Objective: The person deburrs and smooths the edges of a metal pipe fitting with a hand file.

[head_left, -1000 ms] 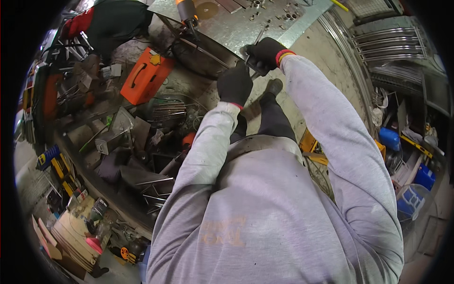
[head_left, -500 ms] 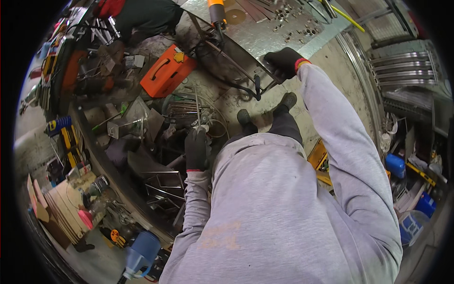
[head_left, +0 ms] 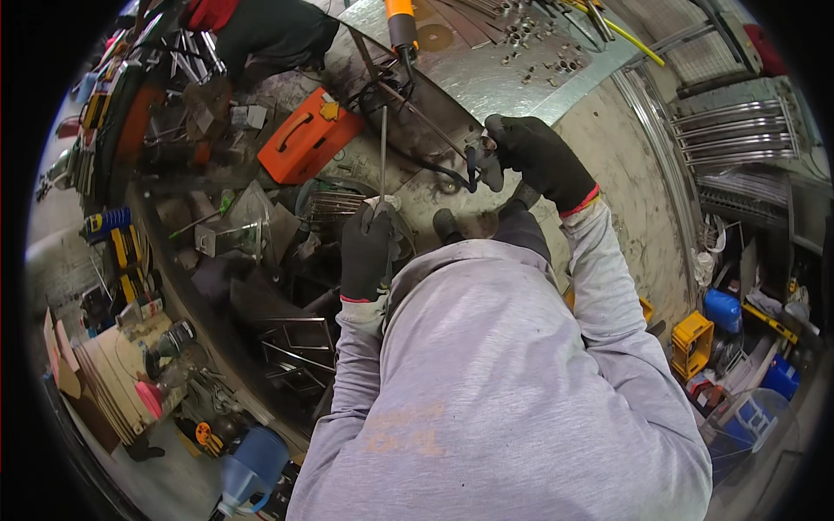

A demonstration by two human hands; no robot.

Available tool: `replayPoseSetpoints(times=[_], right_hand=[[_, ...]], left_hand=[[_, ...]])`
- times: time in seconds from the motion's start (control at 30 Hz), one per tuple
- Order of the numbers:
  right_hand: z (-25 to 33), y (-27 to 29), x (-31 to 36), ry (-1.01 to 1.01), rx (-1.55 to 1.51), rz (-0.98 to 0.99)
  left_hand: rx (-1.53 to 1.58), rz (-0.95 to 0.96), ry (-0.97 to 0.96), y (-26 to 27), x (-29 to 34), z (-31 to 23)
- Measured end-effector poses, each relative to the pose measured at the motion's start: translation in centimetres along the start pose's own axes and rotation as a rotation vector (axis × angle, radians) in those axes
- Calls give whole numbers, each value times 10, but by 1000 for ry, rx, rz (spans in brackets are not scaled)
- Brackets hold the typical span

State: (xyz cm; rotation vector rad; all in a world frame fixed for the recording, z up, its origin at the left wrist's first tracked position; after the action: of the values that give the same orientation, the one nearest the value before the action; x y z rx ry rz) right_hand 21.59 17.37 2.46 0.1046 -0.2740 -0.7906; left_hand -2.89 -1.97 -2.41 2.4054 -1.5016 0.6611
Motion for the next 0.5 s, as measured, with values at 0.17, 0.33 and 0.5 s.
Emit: replayPoseSetpoints(times=[0.17,0.33,0.5], right_hand=[[9,10,11,21,-103,-12],[26,6,21,207,146,-116],[12,9,15,125,-153,-35]], left_hand=[[-66,84,-88,-8,-10,9],[-117,83,-63,-7,-14,24],[-72,138,-90,-11,-12,21]])
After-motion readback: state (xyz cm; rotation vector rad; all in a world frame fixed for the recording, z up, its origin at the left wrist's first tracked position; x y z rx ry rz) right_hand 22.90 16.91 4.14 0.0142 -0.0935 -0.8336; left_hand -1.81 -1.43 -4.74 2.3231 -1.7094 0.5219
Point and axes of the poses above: each hand's wrist, its own x-axis away from the middle knuckle, its own y-axis out of the back of the hand, z = x × y, the point moved 2 cm from there along -x, towards the middle knuckle, and after that the axes turned 7 degrees about x, right-handed, at the moved point
